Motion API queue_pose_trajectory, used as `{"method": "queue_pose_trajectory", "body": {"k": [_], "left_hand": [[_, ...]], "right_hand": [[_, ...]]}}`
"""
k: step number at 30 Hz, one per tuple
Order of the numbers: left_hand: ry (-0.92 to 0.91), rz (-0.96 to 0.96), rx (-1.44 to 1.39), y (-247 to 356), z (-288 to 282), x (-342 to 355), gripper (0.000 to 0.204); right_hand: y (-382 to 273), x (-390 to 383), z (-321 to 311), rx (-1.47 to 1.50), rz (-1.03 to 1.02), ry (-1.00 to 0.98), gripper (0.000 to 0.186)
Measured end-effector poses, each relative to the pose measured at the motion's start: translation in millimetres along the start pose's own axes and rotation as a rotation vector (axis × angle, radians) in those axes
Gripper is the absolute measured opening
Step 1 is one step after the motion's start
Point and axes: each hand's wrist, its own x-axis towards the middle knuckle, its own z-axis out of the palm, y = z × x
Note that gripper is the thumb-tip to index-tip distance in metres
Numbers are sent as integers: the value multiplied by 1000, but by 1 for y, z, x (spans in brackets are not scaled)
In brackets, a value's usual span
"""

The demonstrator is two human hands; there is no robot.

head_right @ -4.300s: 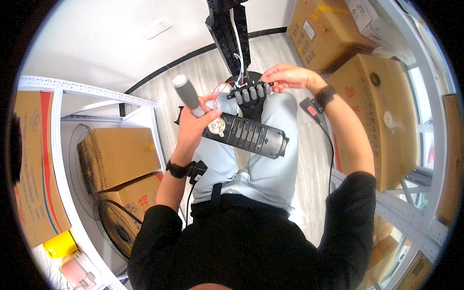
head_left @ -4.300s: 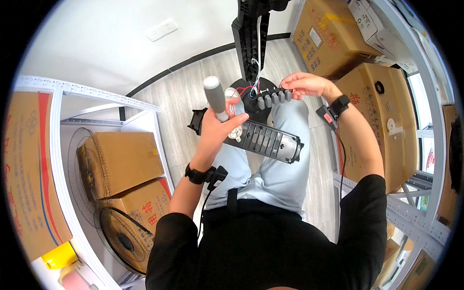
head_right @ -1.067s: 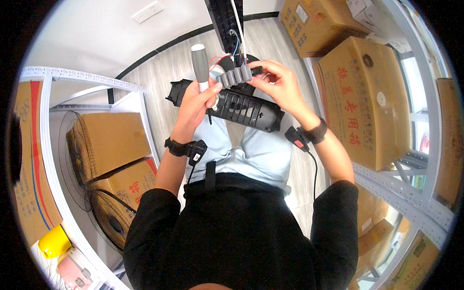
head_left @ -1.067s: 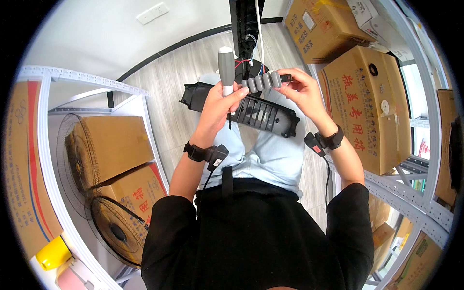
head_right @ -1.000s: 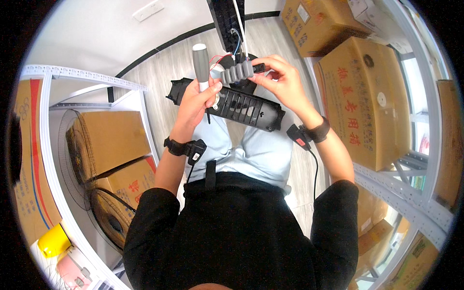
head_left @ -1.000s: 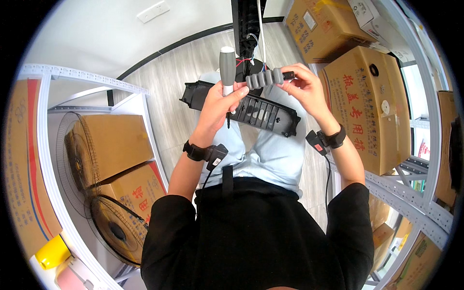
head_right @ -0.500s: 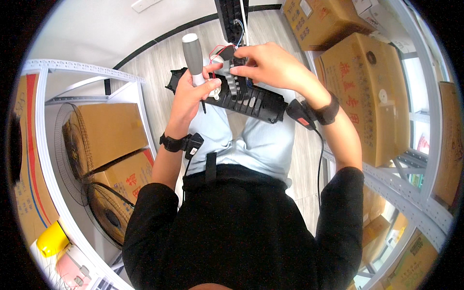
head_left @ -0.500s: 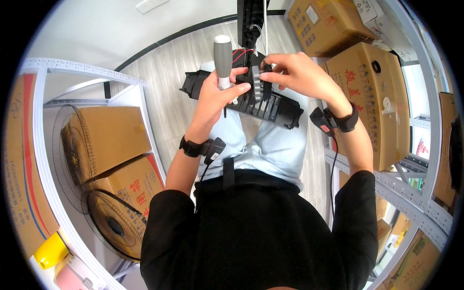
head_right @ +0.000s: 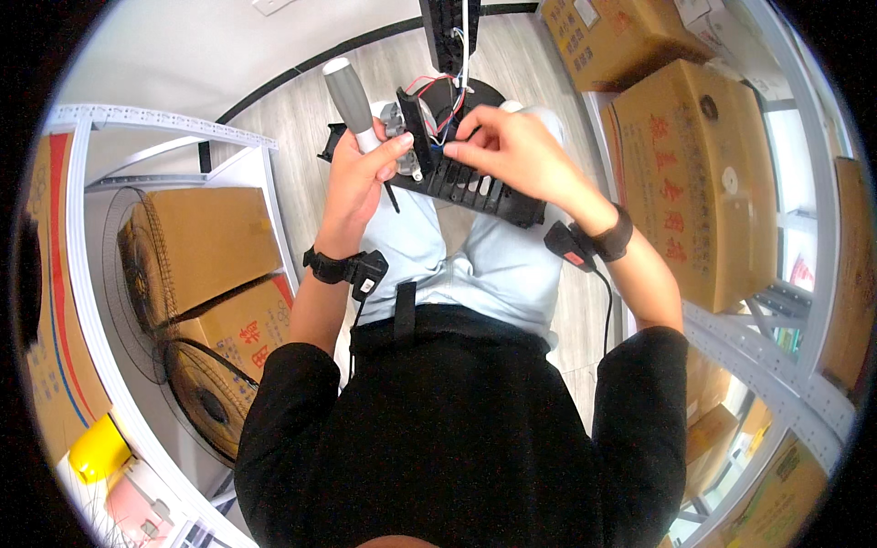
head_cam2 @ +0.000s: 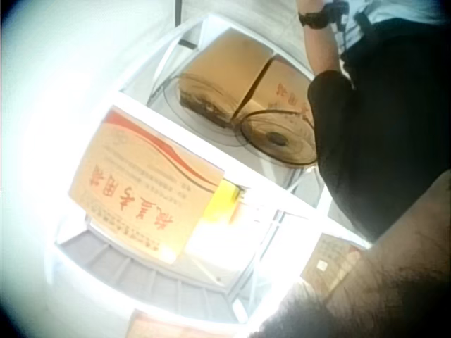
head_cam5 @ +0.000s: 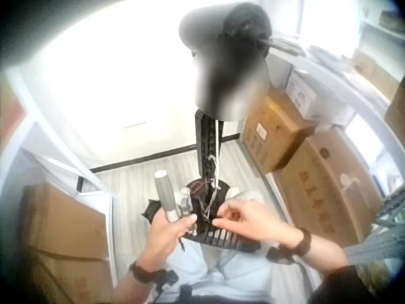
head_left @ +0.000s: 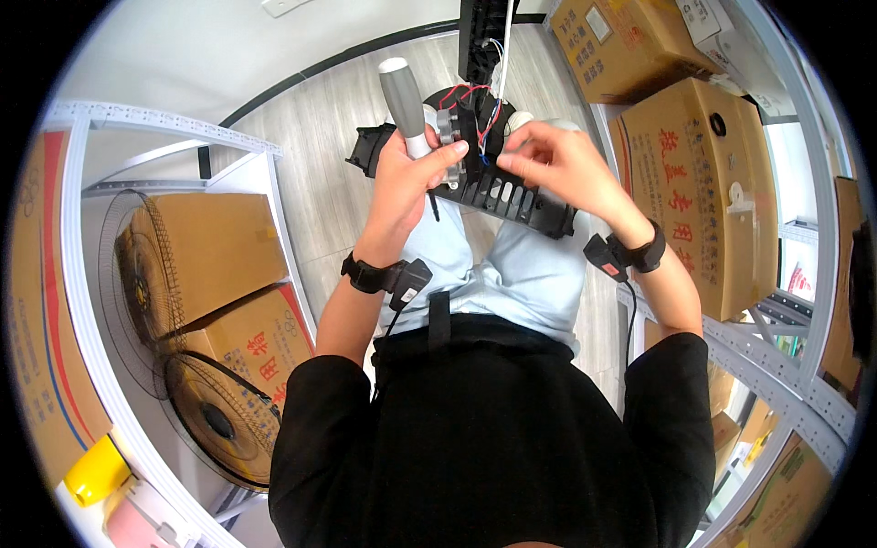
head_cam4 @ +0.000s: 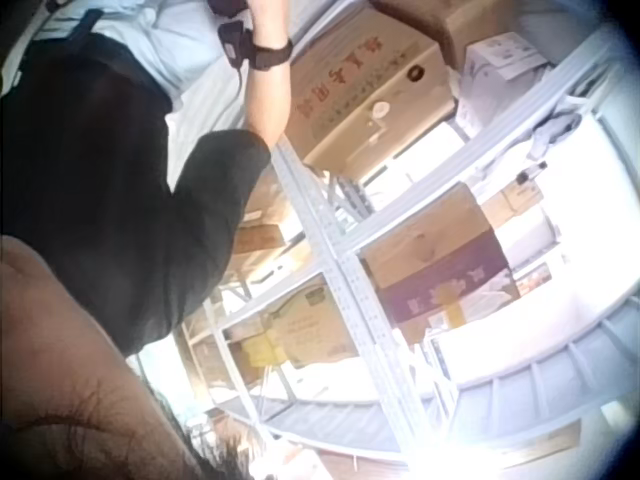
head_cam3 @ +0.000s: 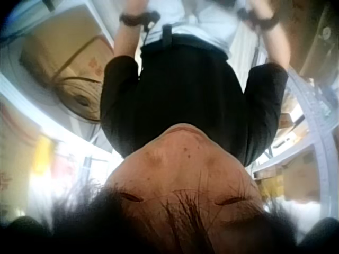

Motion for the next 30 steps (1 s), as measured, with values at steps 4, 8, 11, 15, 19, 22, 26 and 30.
{"method": "queue_pose_trajectory", "body": {"k": [4, 8, 11, 15, 19, 22, 26, 30], "left_hand": [[0, -37, -147, -3, 21, 1, 30], [2, -38, -137, -18, 32, 1, 25], [-53, -70, -136, -21, 30, 2, 25], [-96, -135, -181, -22, 32, 2, 26], [-125, -177, -193, -28, 32, 1, 27], [-102, -166, -170, -29, 27, 1, 26], [41, -84, -170, -29, 10, 0, 26], [80, -29, -235, -23, -6, 0, 22]], "right_hand": [[7, -9, 23, 180, 58, 101, 39], [22, -9, 28, 278, 60, 165, 39], [14, -14, 21, 234, 90, 160, 36], [20, -18, 13, 148, 153, 155, 38], [34, -22, 19, 292, 126, 189, 41], [36, -26, 22, 199, 129, 243, 42], [42, -41, 11, -202, 20, 278, 41], [50, -55, 16, -388, -75, 268, 33]]}}
